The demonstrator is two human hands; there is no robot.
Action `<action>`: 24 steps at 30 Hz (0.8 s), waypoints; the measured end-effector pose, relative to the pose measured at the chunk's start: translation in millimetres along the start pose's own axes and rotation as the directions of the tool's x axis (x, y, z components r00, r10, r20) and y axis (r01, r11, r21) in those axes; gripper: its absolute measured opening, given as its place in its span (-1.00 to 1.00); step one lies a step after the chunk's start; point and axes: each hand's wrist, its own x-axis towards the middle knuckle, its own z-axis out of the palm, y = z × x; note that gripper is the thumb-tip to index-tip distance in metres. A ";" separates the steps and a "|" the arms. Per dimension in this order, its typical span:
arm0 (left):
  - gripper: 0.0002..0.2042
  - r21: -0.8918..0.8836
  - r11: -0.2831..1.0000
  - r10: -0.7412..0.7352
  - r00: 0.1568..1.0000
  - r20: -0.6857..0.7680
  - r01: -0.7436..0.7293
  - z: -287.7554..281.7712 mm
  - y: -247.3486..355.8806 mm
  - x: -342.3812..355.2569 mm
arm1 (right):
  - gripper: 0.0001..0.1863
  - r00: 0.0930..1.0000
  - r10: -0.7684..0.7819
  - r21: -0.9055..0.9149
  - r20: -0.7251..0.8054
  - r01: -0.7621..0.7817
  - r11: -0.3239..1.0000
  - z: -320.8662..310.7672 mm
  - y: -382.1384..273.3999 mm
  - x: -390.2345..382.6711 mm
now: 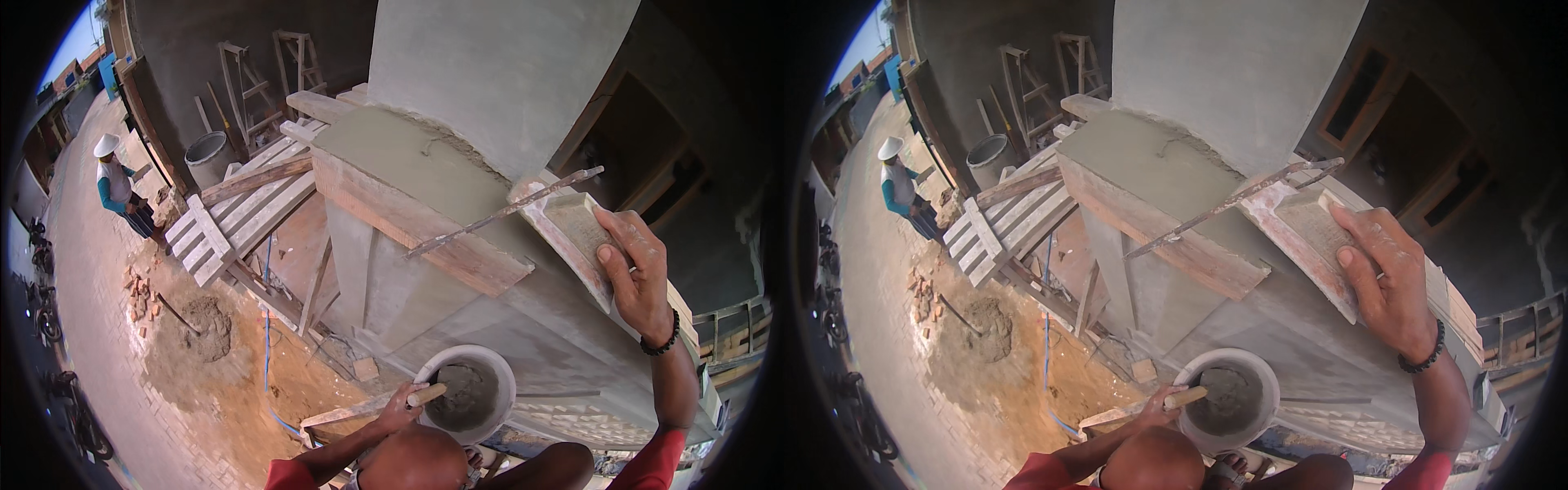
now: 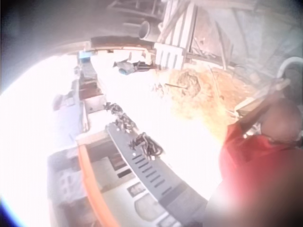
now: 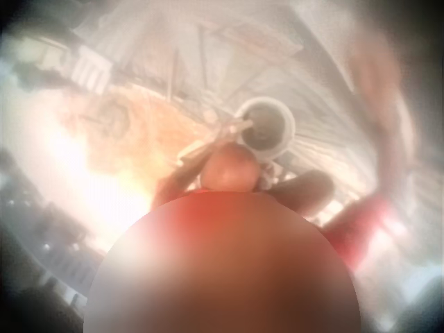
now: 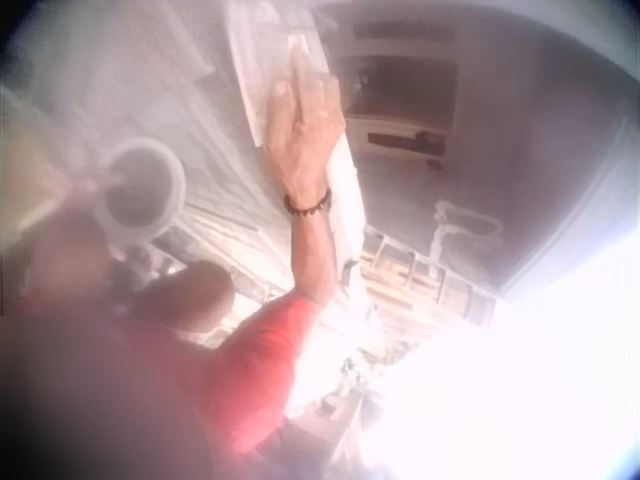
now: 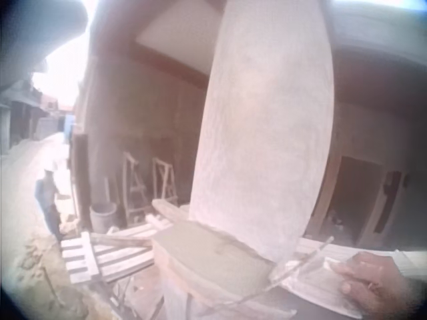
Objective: The person scoops wet cement from a bucket with a trowel and applies it to a concrete ledge, smoothing the surface with the trowel. The person repeats this process multiple times to cover the ledge.
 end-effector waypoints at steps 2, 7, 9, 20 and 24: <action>-0.44 0.004 0.998 0.057 0.998 -0.014 -0.057 0.0 -7.8 1.5 | -0.60 0.993 -0.085 0.007 -0.087 0.086 0.996 24.9 3.8 15.1; -0.44 0.025 1.000 0.010 1.000 0.020 -0.011 -2.4 -3.5 2.4 | -0.66 0.979 -0.189 -0.041 -0.071 0.187 0.982 70.1 3.7 70.3; -0.44 0.014 1.000 -0.008 1.000 0.022 0.008 -3.4 -1.1 2.0 | -0.68 0.989 -0.133 -0.025 -0.061 0.132 0.991 76.9 -4.6 89.2; -0.43 -0.048 0.999 0.021 0.999 0.040 -0.019 -1.2 -6.7 0.2 | -0.70 0.967 -0.254 -0.133 0.038 0.257 0.957 75.7 -0.9 105.7; -0.43 -0.031 1.000 0.009 0.999 0.040 -0.008 -5.3 3.4 0.3 | -0.70 0.973 -0.217 -0.086 0.076 0.223 0.971 71.0 -2.1 100.8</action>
